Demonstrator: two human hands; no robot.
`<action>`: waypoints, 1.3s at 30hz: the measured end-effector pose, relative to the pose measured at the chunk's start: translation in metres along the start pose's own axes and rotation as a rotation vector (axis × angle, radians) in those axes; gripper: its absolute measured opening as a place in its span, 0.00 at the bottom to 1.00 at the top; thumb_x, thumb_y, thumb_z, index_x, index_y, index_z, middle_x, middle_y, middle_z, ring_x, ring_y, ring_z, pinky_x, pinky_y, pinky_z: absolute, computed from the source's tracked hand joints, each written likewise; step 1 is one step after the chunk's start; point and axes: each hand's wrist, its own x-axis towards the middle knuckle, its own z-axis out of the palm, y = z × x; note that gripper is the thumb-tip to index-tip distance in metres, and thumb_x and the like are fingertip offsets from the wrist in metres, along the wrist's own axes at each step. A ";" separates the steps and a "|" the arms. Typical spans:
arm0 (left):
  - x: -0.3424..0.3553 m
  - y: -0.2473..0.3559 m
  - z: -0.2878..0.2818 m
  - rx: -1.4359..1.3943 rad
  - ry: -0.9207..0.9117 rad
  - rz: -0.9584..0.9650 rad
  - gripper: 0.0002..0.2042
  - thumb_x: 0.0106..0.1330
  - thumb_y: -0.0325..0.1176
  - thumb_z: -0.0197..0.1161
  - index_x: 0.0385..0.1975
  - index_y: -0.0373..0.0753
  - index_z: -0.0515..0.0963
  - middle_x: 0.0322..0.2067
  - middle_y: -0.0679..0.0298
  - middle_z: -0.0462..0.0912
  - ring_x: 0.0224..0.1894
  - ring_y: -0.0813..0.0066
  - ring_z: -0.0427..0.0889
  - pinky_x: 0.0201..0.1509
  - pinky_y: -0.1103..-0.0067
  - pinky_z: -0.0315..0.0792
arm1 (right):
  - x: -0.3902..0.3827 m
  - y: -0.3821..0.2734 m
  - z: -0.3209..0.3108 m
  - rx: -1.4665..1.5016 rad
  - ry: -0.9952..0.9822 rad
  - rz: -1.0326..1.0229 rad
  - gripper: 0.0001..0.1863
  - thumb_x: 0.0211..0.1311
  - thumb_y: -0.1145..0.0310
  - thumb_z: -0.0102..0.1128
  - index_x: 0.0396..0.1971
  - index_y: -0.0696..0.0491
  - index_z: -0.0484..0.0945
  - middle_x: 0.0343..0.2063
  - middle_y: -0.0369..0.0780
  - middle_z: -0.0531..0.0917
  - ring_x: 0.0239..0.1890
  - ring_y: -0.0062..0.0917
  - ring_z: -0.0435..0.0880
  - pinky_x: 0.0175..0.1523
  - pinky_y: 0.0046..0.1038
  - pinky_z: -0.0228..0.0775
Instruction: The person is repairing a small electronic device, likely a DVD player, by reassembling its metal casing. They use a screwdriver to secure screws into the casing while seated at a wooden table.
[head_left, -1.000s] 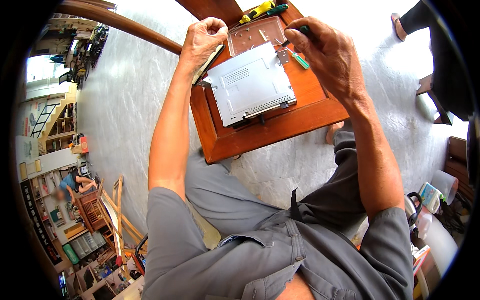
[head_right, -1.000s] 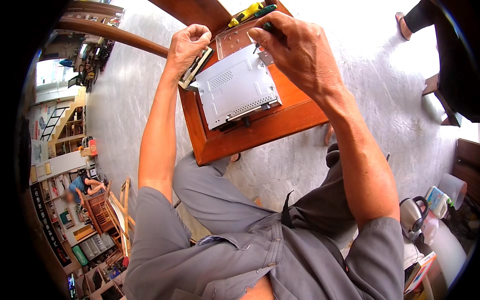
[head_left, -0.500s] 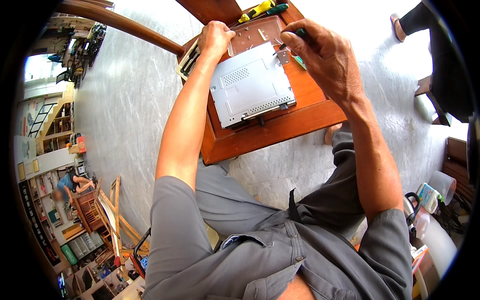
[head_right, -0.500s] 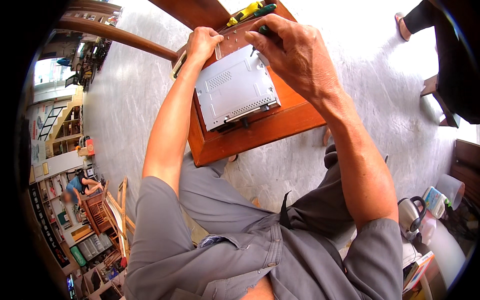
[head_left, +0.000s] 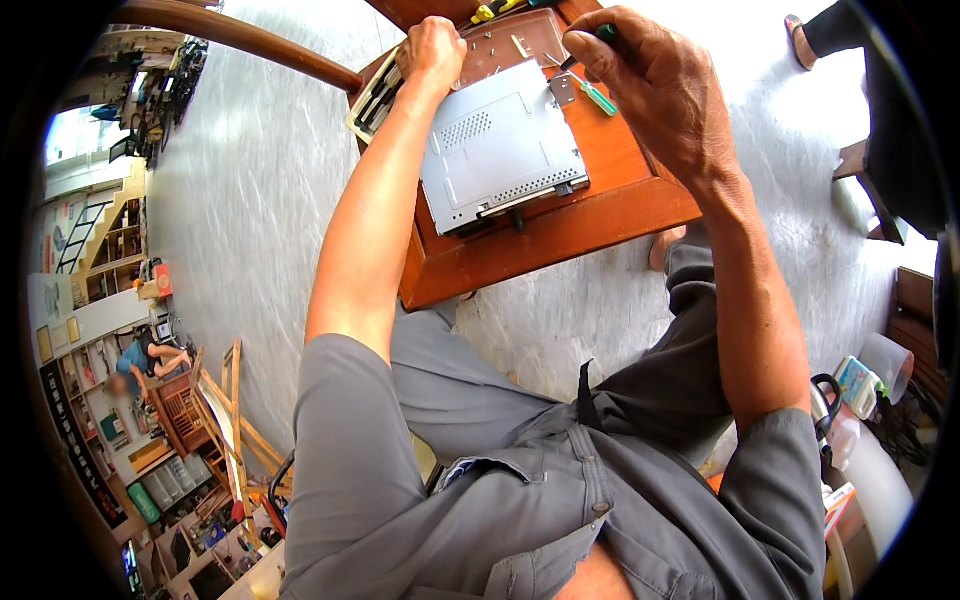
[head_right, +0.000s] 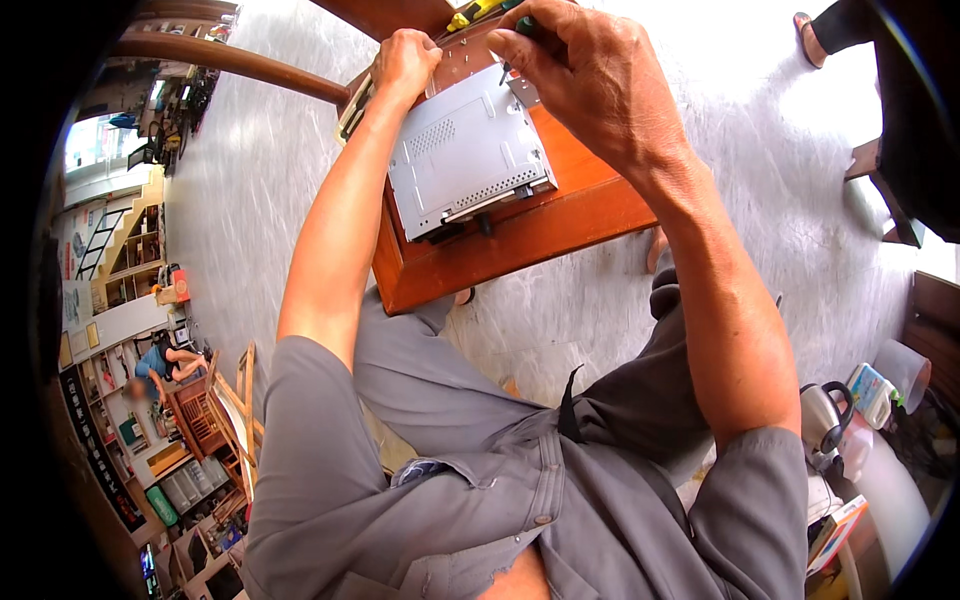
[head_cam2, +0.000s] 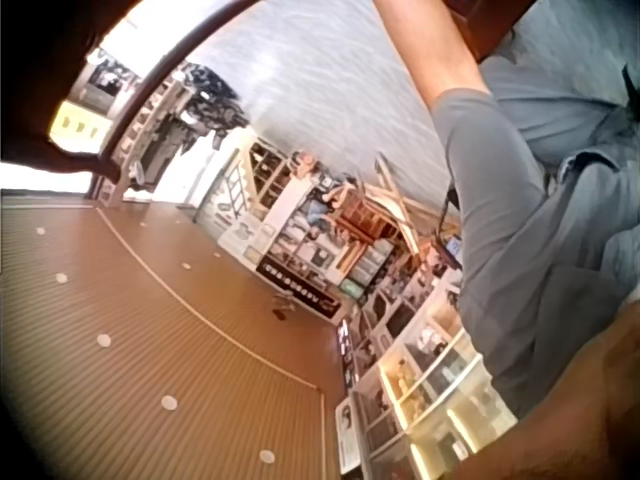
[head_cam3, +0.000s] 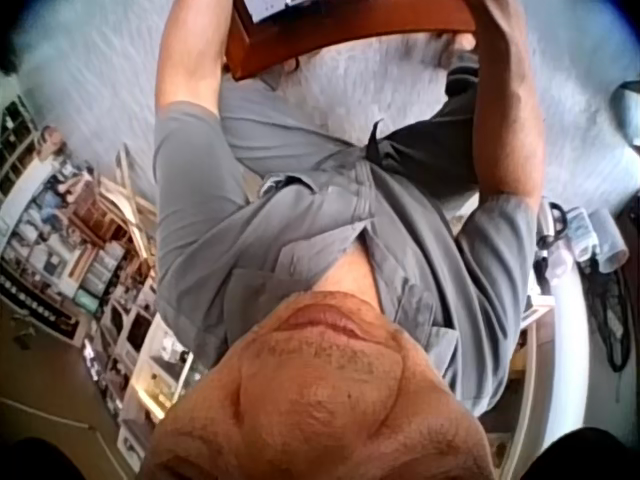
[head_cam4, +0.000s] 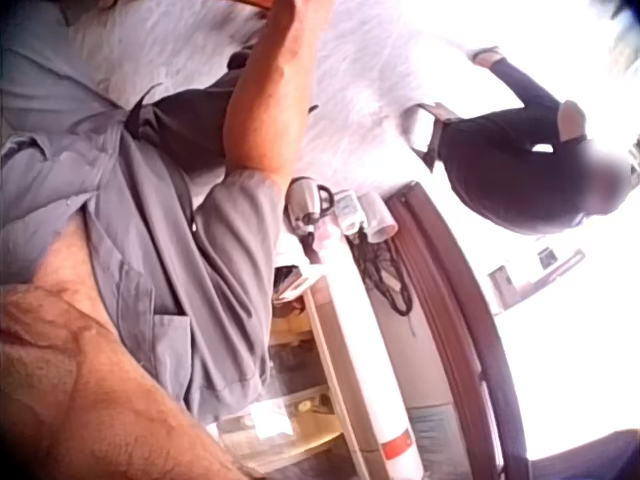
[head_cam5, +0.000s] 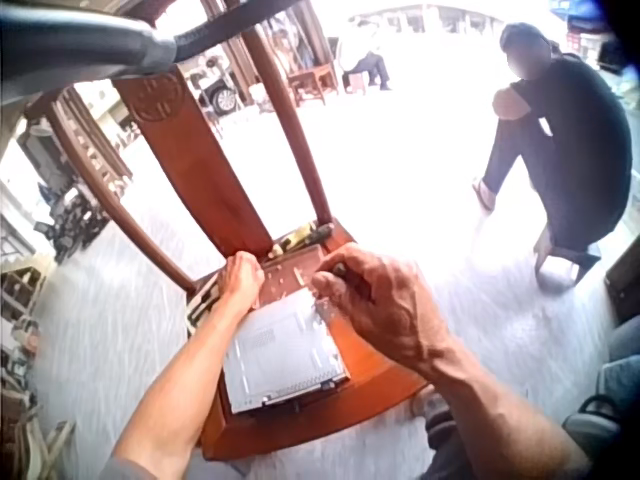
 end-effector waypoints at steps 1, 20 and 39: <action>-0.001 -0.001 -0.001 -0.032 -0.009 -0.025 0.07 0.61 0.36 0.70 0.36 0.45 0.90 0.39 0.53 0.90 0.46 0.49 0.89 0.55 0.60 0.81 | -0.001 -0.001 0.001 0.023 0.043 -0.052 0.11 0.69 0.65 0.67 0.36 0.60 0.83 0.15 0.38 0.73 0.18 0.19 0.67 0.25 0.27 0.63; -0.015 -0.009 -0.033 0.017 -0.041 0.166 0.10 0.66 0.36 0.66 0.41 0.38 0.87 0.39 0.53 0.89 0.45 0.53 0.87 0.51 0.64 0.79 | 0.002 -0.008 -0.002 0.032 -0.032 0.026 0.12 0.71 0.64 0.66 0.36 0.60 0.83 0.15 0.36 0.74 0.18 0.18 0.69 0.25 0.27 0.63; -0.017 -0.010 -0.021 0.214 -0.044 0.302 0.08 0.62 0.33 0.68 0.35 0.35 0.86 0.37 0.45 0.86 0.47 0.44 0.85 0.51 0.58 0.79 | 0.000 -0.001 -0.006 0.073 -0.028 -0.011 0.13 0.71 0.63 0.65 0.37 0.59 0.82 0.18 0.40 0.78 0.19 0.22 0.74 0.27 0.29 0.68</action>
